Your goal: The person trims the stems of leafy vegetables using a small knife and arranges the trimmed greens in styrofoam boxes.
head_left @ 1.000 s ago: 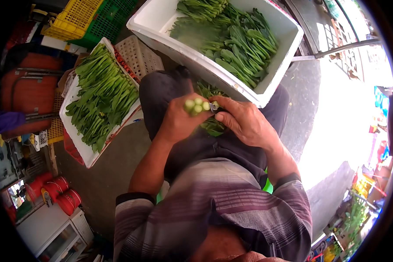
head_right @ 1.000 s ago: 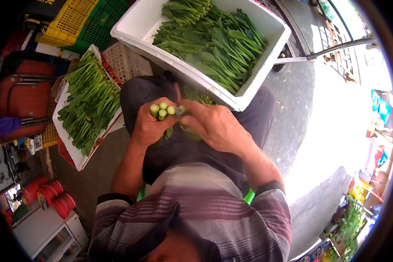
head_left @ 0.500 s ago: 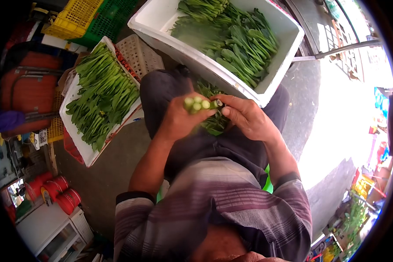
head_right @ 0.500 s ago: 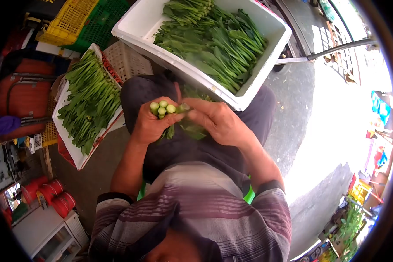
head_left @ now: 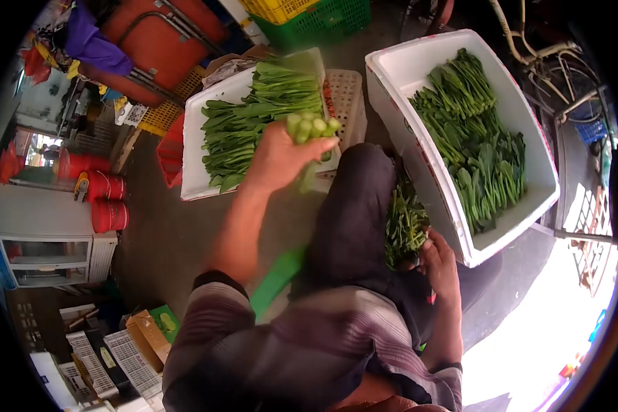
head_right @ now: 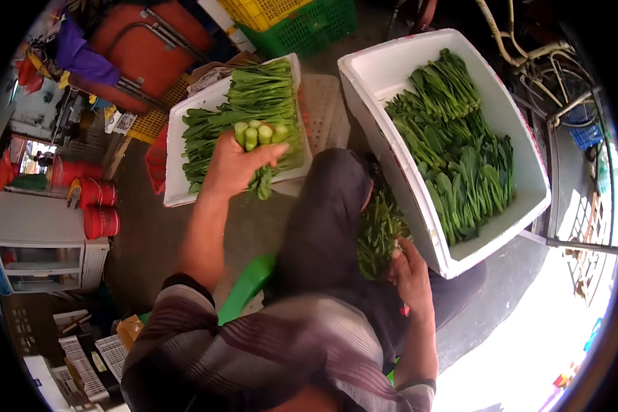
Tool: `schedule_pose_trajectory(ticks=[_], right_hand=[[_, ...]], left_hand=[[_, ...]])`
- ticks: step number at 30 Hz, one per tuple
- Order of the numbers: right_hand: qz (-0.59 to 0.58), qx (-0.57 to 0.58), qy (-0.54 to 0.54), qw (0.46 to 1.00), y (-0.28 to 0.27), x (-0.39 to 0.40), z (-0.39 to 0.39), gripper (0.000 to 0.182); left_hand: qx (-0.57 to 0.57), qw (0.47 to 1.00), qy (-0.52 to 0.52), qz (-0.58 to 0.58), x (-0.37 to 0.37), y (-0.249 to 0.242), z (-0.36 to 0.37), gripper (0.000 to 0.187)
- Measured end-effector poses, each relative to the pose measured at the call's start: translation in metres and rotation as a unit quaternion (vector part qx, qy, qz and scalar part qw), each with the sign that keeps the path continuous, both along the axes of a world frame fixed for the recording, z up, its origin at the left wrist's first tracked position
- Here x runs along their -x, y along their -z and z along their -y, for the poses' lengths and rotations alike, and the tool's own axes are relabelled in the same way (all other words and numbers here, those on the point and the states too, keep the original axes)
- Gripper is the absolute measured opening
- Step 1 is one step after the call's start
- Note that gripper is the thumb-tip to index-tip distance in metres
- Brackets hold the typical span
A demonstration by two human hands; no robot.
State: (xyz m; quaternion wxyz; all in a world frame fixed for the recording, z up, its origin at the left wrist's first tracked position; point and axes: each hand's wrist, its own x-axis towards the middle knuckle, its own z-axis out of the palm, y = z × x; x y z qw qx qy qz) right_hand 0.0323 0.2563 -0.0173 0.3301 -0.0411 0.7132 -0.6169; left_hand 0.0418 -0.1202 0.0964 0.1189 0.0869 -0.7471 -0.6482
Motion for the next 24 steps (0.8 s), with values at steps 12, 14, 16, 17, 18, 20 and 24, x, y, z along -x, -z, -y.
schedule_pose_trajectory(ticks=[12,14,16,17,18,20,24], right_hand=[[0.029,-0.074,-0.066,0.995,0.034,0.001,0.026,0.046],[0.03,-0.079,-0.069,0.994,0.027,0.003,0.034,0.046],[0.017,-0.086,-0.063,0.994,0.027,0.004,0.034,0.046],[0.012,-0.089,-0.062,0.994,0.028,0.002,0.031,0.047],[0.011,-0.09,-0.052,0.995,0.039,-0.002,0.026,0.048],[0.022,-0.088,-0.044,0.995,0.044,-0.006,0.024,0.047],[0.048,-0.095,-0.06,0.993,0.044,-0.004,0.025,0.045]], left_hand=[[0.577,0.808,-0.088,0.074,0.07,0.018,0.137,0.03],[0.615,0.784,-0.067,0.049,0.1,0.048,0.151,0.034],[0.618,0.781,-0.061,0.063,0.12,0.074,0.153,0.037],[0.62,0.779,-0.059,0.072,0.127,0.089,0.156,0.038],[0.588,0.8,-0.028,0.118,0.134,0.11,0.164,0.048],[0.608,0.783,-0.061,0.117,0.135,0.143,0.168,0.055],[0.577,0.8,-0.019,0.162,0.13,0.137,0.163,0.063]])
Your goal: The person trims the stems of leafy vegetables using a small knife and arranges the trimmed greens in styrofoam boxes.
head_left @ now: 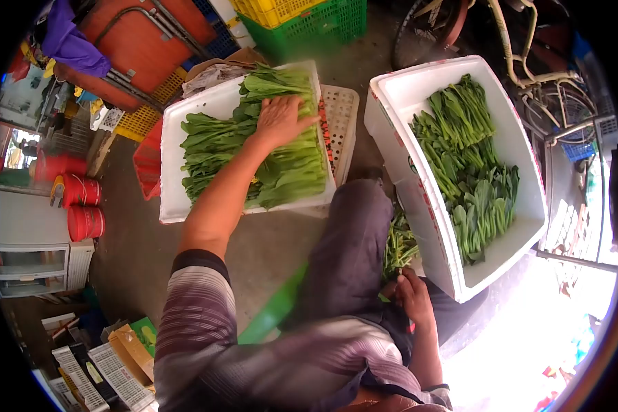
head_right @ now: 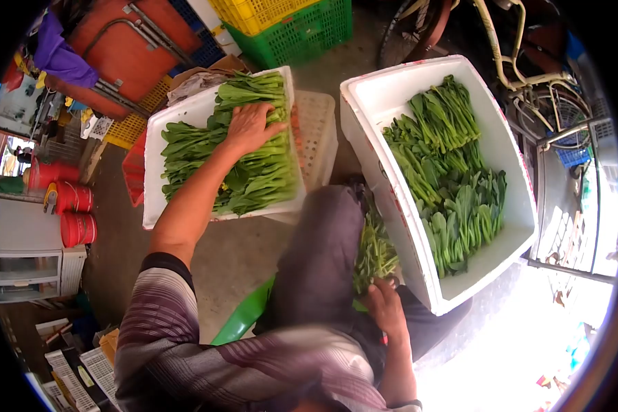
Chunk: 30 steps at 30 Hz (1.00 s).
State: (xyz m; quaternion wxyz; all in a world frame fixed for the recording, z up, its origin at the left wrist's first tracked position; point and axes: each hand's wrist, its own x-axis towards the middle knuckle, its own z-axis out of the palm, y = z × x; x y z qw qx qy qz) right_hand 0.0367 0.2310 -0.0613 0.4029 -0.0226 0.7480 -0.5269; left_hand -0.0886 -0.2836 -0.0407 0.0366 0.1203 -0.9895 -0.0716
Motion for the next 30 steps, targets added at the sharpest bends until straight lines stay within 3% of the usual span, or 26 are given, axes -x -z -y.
schedule_pose_trajectory(ticks=[8,14,17,21,23,26,30], right_hand=[[-0.032,-0.04,-0.013,0.999,-0.017,0.01,0.024,0.042],[-0.057,-0.035,-0.013,0.998,-0.017,0.008,0.018,0.04],[-0.01,-0.019,0.013,1.0,-0.004,0.008,0.01,0.039],[0.017,-0.001,0.014,1.0,0.0,0.014,0.013,0.039],[0.006,0.01,0.003,1.0,0.001,0.015,0.014,0.039],[-0.036,0.008,-0.01,0.999,0.001,0.024,0.019,0.04],[-0.004,0.018,0.022,1.0,0.004,0.027,0.019,0.041]], left_hand=[[0.033,0.998,0.056,-0.009,-0.013,0.015,-0.001,0.047],[0.005,1.0,0.025,-0.007,-0.011,-0.013,-0.007,0.053],[0.116,0.993,0.015,0.01,-0.026,-0.013,-0.015,0.062],[0.058,0.993,-0.062,0.077,-0.048,-0.005,-0.028,0.072],[0.032,0.996,-0.067,0.056,-0.062,0.03,-0.021,0.074],[-0.004,0.996,-0.06,0.059,-0.064,0.028,-0.021,0.073],[-0.035,0.996,-0.077,0.017,-0.061,0.047,-0.012,0.073]])
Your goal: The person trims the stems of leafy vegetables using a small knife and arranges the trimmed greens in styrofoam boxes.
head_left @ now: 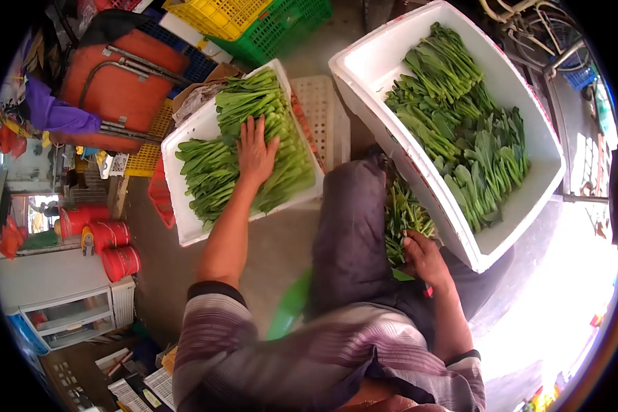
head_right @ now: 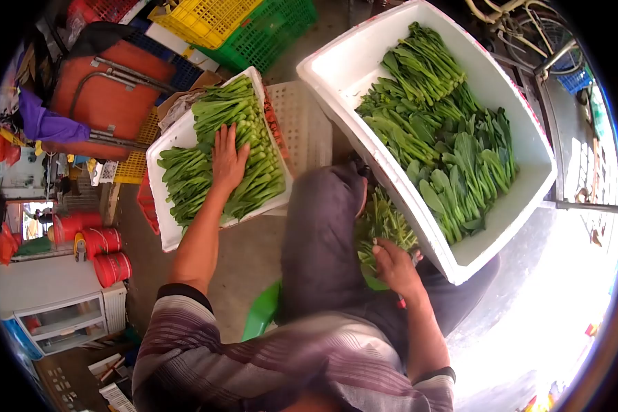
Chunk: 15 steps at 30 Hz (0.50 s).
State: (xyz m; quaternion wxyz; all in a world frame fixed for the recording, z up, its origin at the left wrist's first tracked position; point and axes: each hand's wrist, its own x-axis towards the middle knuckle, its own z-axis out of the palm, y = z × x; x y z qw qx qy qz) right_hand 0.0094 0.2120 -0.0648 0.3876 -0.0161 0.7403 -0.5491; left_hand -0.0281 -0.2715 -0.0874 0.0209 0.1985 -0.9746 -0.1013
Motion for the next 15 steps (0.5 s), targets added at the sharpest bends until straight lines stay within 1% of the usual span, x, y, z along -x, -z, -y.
schedule_pose_trajectory(ticks=[2,3,6,9,12,15], right_hand=[[0.039,-0.003,0.009,0.999,-0.001,0.002,-0.003,0.044],[0.057,-0.001,0.016,0.998,0.0,0.003,-0.001,0.045],[0.096,0.041,0.037,0.994,0.018,0.002,-0.008,0.039],[0.12,0.065,0.005,0.991,0.027,0.003,-0.014,0.039],[0.079,0.078,-0.045,0.993,0.038,0.0,-0.024,0.044],[0.043,0.058,-0.079,0.994,0.045,-0.006,-0.029,0.049]], left_hand=[[-0.02,1.0,0.008,0.015,-0.001,-0.008,0.003,0.074],[-0.011,1.0,0.008,0.012,0.002,-0.008,0.004,0.074],[0.003,1.0,0.008,0.024,0.002,-0.007,0.003,0.075],[0.008,0.999,0.005,0.048,0.007,-0.022,0.001,0.079],[0.031,0.998,-0.005,0.06,0.006,-0.03,-0.003,0.085],[0.066,0.995,-0.011,0.068,0.01,-0.039,-0.009,0.09]])
